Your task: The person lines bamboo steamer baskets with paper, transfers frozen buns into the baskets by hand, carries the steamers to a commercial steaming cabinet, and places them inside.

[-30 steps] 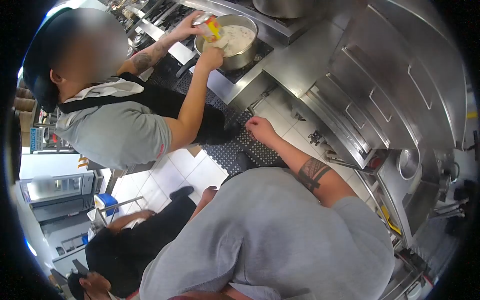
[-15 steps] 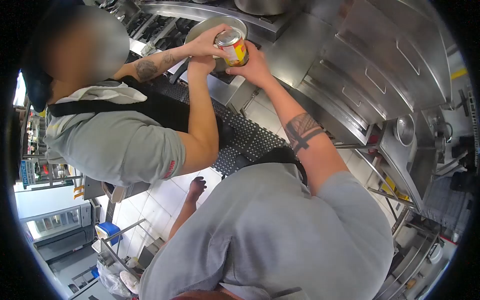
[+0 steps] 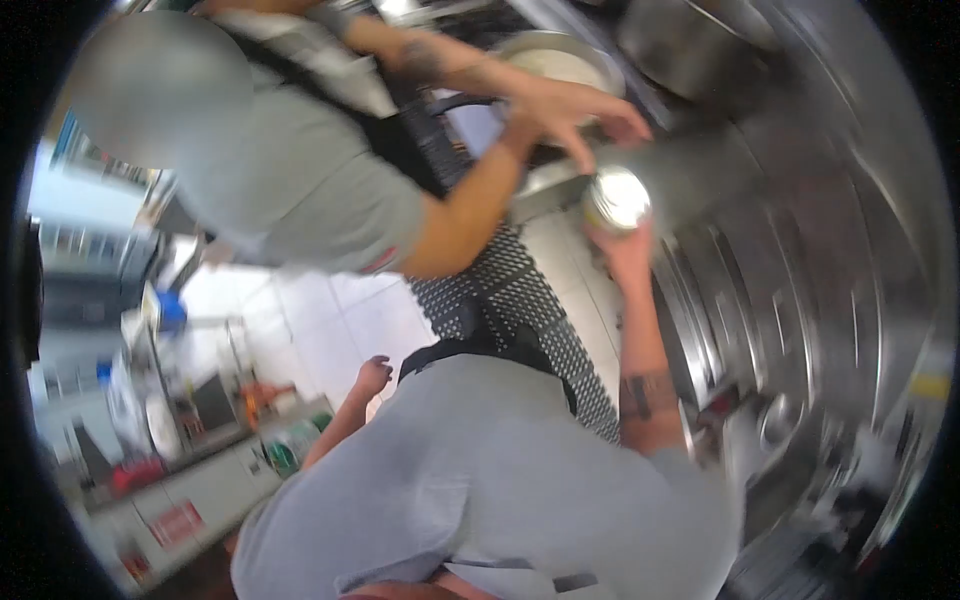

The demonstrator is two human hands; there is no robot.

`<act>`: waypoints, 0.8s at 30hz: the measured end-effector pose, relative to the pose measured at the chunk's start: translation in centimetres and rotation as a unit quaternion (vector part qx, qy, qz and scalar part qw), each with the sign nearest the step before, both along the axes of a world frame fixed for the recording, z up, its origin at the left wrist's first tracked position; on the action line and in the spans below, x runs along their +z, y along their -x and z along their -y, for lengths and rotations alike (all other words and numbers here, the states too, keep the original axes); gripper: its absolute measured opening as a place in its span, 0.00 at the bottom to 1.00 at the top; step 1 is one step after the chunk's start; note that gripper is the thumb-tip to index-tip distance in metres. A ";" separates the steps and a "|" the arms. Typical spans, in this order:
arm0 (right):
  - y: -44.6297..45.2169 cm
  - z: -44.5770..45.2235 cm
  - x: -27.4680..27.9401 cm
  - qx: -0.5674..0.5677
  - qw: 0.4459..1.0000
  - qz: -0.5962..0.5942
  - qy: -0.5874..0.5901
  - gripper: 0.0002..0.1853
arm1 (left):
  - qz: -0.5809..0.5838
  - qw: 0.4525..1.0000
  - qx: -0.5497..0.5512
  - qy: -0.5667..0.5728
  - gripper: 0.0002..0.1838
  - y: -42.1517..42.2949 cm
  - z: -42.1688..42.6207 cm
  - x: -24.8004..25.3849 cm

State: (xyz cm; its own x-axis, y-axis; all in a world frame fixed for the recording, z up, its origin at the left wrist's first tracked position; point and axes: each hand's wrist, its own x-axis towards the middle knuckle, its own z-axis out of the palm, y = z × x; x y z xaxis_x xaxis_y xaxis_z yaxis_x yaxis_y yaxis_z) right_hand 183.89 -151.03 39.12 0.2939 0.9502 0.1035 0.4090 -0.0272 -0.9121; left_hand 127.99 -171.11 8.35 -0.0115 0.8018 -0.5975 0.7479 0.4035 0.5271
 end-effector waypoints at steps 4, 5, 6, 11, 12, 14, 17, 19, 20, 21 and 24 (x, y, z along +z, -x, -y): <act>1.1 5.2 -6.6 0.048 0.998 -0.016 0.041 0.38 | -0.015 0.998 0.055 0.003 0.22 -2.2 1.8 6.4; 2.0 6.8 -8.5 0.068 0.994 -0.057 0.069 0.39 | -0.026 0.999 0.034 -0.004 0.22 -1.9 1.9 6.8; 3.0 8.2 -10.0 0.085 0.987 -0.096 0.097 0.41 | -0.025 0.998 0.050 -0.006 0.22 -1.1 2.1 6.7; 12.9 12.0 -15.6 0.228 0.950 -0.107 0.184 0.45 | -0.053 0.997 0.052 0.008 0.23 4.7 0.2 5.3; 16.3 12.0 -15.8 0.239 0.957 -0.057 0.153 0.46 | -0.048 0.998 0.047 0.020 0.23 6.2 -0.6 4.8; 23.3 10.1 -16.7 0.310 0.941 -0.051 0.122 0.50 | -0.006 0.993 0.085 0.081 0.23 9.0 -2.7 5.5; 35.6 5.5 -17.6 0.410 0.908 -0.021 0.080 0.50 | 0.011 0.998 0.064 0.006 0.25 15.7 -4.0 1.9; 44.0 2.5 -17.3 0.435 0.885 -0.102 0.131 0.50 | 0.056 0.995 0.078 0.017 0.25 20.2 -5.2 2.2; 48.2 1.1 -17.4 0.433 0.882 -0.127 0.137 0.46 | 0.061 0.994 0.084 0.021 0.25 23.0 -5.6 2.9; 52.2 -0.4 -16.1 0.430 0.875 -0.144 0.168 0.44 | 0.054 0.994 0.097 0.011 0.25 25.9 -5.7 3.2; 63.0 -5.0 -15.6 0.397 0.847 -0.264 0.235 0.35 | 0.020 0.990 0.137 -0.038 0.24 34.9 -6.3 3.6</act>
